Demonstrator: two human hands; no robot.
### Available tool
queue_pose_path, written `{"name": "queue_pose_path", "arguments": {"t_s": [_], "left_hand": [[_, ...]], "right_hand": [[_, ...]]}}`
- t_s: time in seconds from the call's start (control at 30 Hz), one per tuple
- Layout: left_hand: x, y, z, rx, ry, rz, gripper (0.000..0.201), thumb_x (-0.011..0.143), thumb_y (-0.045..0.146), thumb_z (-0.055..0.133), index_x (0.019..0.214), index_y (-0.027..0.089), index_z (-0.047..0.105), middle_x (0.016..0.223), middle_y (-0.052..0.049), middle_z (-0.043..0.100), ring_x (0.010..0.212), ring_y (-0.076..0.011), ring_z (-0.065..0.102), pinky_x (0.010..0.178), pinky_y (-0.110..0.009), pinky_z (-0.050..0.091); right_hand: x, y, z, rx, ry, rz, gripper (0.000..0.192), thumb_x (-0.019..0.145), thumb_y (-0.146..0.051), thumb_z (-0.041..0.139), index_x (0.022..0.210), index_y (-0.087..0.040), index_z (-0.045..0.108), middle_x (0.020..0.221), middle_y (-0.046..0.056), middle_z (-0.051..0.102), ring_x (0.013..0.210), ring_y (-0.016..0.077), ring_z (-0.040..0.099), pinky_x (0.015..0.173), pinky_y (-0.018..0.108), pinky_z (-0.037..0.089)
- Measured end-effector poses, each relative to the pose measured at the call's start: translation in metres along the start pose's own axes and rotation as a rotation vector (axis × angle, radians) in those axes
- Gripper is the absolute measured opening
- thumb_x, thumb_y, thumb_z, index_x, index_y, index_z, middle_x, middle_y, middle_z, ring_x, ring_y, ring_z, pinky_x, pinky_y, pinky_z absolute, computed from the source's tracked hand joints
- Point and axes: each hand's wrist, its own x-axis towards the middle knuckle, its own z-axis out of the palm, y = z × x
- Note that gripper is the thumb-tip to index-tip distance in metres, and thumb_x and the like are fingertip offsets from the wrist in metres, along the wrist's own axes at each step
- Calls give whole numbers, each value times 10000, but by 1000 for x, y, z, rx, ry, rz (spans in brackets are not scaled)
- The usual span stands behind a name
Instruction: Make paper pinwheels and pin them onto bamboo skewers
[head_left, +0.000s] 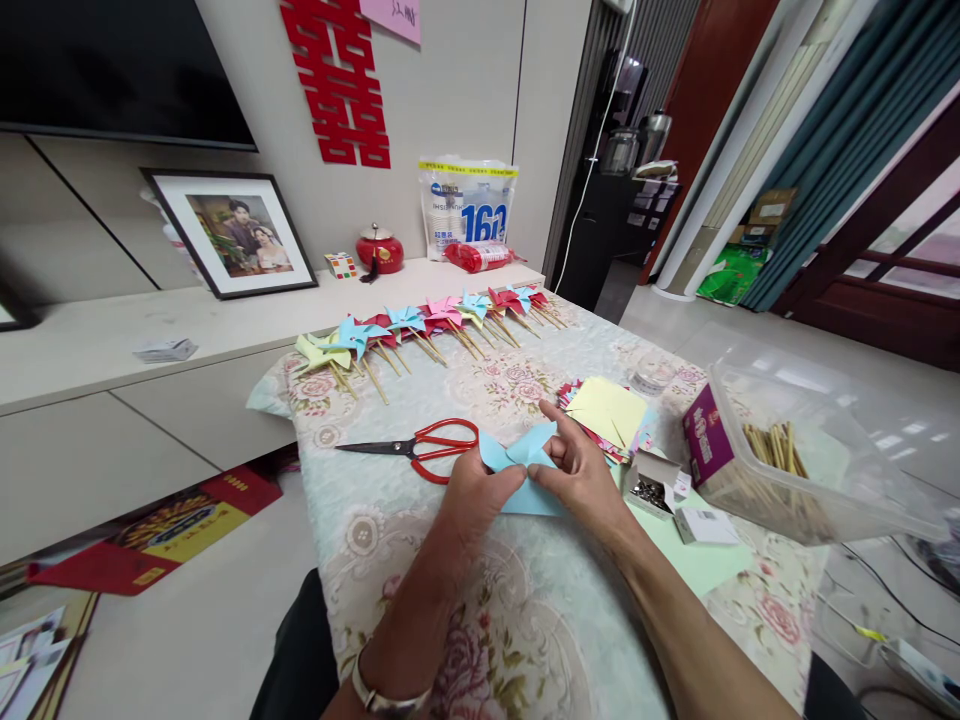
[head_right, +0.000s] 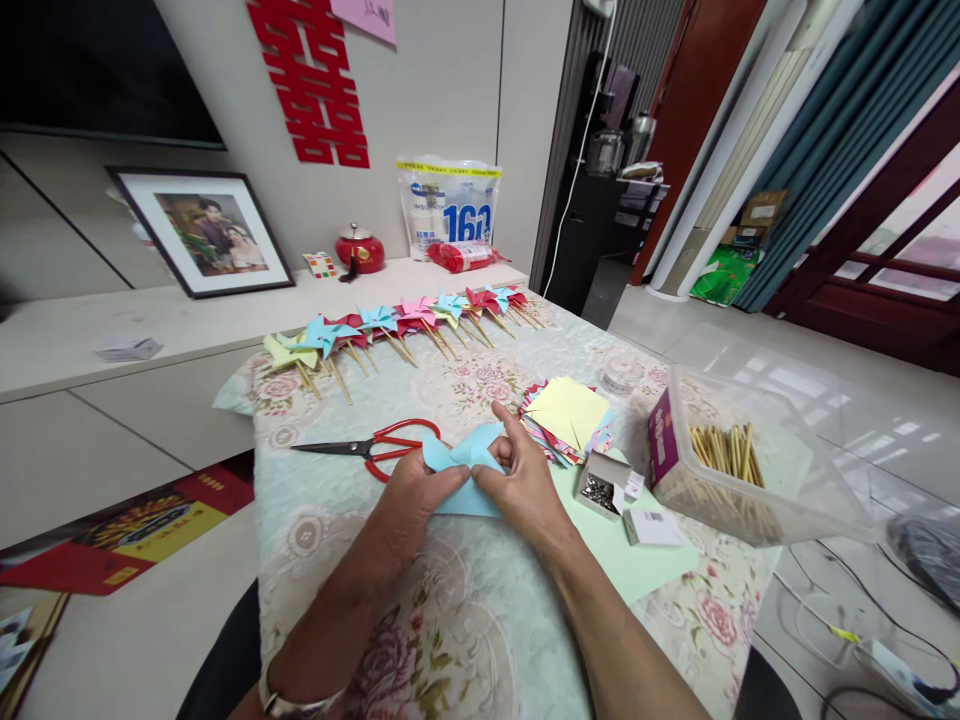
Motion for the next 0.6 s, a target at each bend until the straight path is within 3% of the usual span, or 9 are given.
{"name": "queue_pose_path", "arguments": {"t_s": [0.13, 0.27, 0.4, 0.5, 0.6], "left_hand": [[1, 0, -2, -25, 36, 1, 127, 596, 256, 691, 641, 160, 622, 561, 22, 553, 531, -126, 475, 527, -251, 389], [5, -5, -7, -80, 112, -8, 175, 583, 275, 716, 688, 145, 664, 618, -5, 633, 568, -152, 534, 556, -265, 431], [11, -10, -15, -124, 167, -24, 222, 556, 293, 753, 698, 142, 673, 601, -11, 644, 576, -174, 569, 549, -266, 438], [14, -13, -18, -133, 167, -37, 233, 548, 289, 756, 711, 143, 677, 591, -9, 641, 569, -175, 572, 539, -263, 435], [15, -14, -18, -101, 168, -37, 232, 551, 286, 746, 714, 139, 671, 579, -3, 632, 541, -161, 553, 522, -258, 423]], "right_hand": [[1, 0, -2, 37, -15, -4, 810, 702, -226, 711, 1449, -185, 402, 723, -52, 555, 604, 119, 509, 545, 251, 384], [3, -2, -11, 31, 39, -135, 726, 694, -236, 773, 1374, -264, 521, 1051, 40, 636, 865, 173, 604, 789, 342, 489], [2, -5, -21, -115, -15, -312, 503, 792, -233, 743, 1267, -358, 636, 1348, 53, 569, 1180, 236, 547, 935, 398, 471], [0, -9, -27, -226, -131, -432, 301, 847, -245, 714, 1123, -365, 726, 1434, 30, 518, 1330, 262, 458, 1061, 445, 403], [-1, -12, -29, -361, -201, -453, 197, 875, -280, 697, 1051, -338, 763, 1447, 39, 520, 1360, 277, 436, 1134, 481, 315]]}}
